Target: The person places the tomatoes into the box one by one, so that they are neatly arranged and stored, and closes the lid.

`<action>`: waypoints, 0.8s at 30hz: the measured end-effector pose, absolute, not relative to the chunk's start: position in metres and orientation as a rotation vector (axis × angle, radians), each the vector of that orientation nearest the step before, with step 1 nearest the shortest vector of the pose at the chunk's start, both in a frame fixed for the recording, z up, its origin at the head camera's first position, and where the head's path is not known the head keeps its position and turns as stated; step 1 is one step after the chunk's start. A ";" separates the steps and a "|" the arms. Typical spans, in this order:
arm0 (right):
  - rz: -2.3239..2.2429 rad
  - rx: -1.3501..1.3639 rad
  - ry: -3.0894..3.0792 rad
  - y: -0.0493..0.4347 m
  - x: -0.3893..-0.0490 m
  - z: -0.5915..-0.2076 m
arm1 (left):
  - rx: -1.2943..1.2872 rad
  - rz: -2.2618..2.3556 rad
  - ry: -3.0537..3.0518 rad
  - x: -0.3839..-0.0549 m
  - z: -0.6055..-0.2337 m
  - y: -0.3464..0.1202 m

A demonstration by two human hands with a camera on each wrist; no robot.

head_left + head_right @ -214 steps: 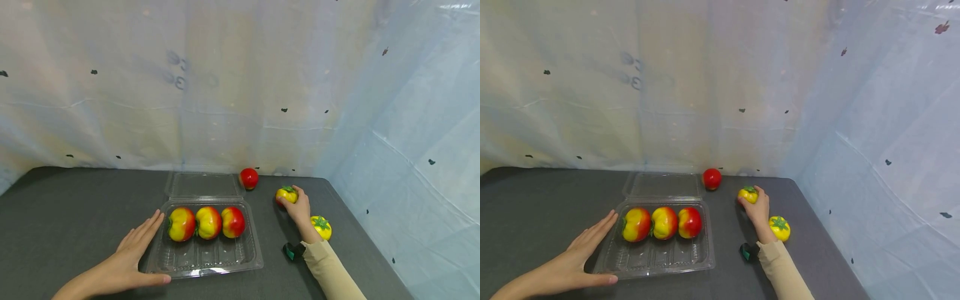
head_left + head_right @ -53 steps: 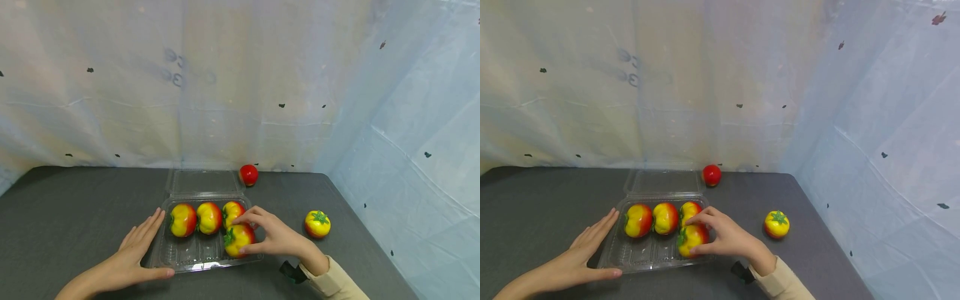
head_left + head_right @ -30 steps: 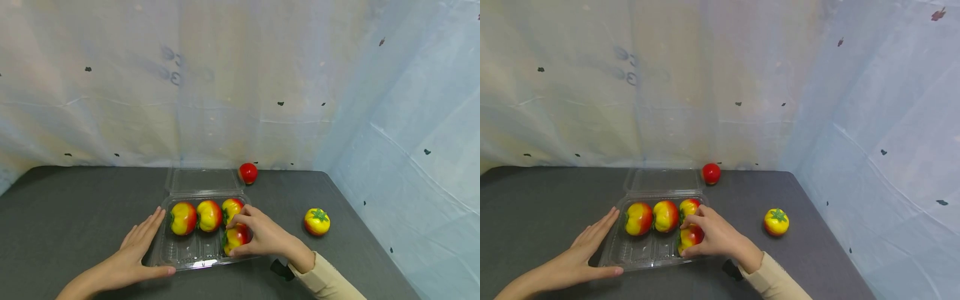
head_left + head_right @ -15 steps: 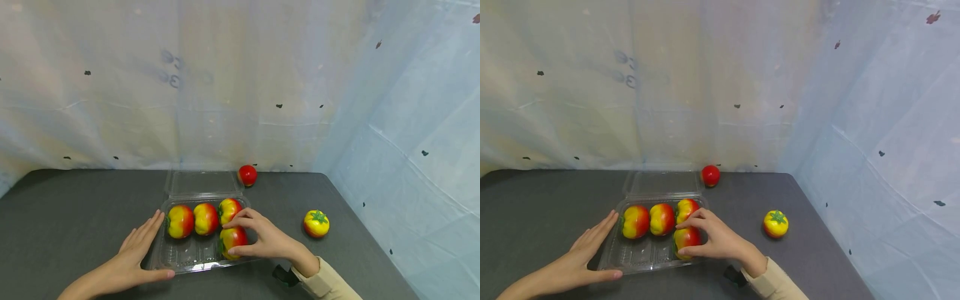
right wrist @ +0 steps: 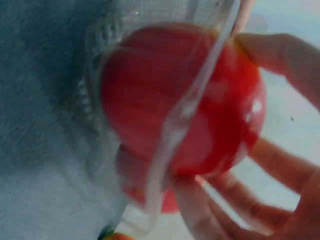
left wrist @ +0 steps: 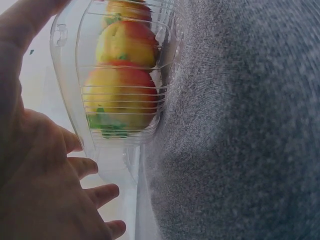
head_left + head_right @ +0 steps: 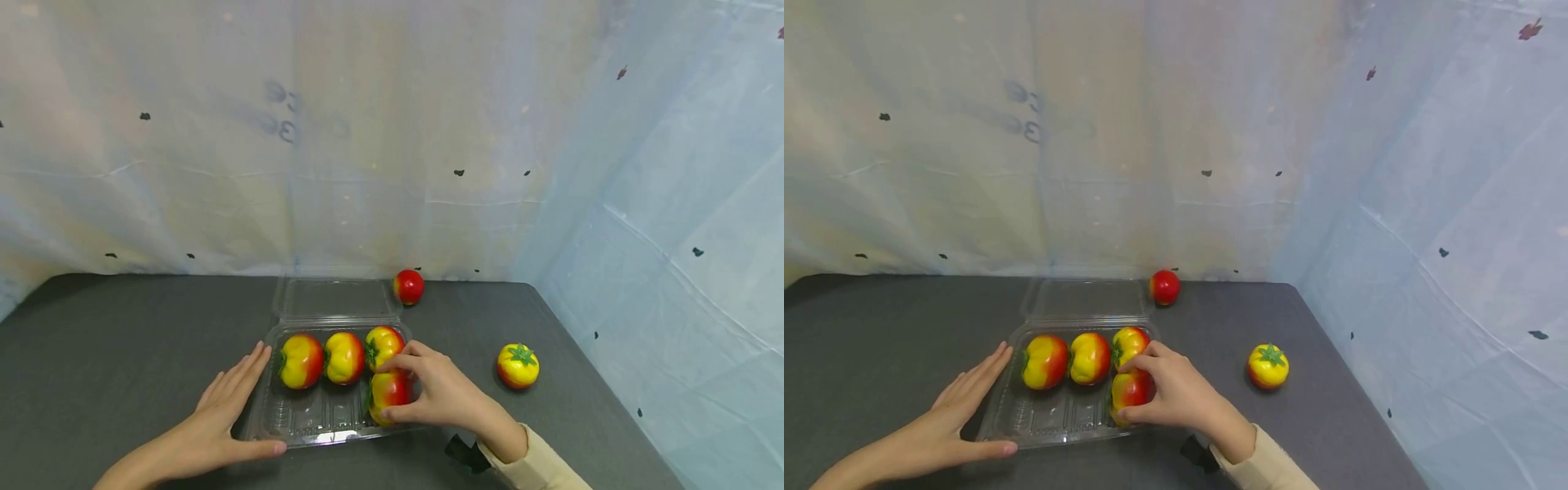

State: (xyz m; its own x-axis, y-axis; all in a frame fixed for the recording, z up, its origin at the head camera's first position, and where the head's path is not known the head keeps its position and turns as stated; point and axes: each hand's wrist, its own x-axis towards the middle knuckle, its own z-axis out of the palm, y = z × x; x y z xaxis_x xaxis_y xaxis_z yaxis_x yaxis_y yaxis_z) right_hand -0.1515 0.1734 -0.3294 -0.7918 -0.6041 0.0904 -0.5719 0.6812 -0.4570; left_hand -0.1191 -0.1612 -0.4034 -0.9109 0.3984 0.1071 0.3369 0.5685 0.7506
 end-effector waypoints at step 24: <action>-0.854 -1.061 2.716 0.174 -0.155 -0.338 | 0.651 1.288 2.712 -0.117 -0.401 -0.158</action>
State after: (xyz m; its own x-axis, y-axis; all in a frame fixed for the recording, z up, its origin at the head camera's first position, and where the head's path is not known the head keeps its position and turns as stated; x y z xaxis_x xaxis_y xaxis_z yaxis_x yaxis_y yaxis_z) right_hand -0.1548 0.1741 -0.3375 -0.7515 -0.6516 0.1036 -0.5936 0.5992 -0.5372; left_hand -0.1170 -0.1584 -0.4007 -0.9079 0.4029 0.1159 0.3444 0.5591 0.7541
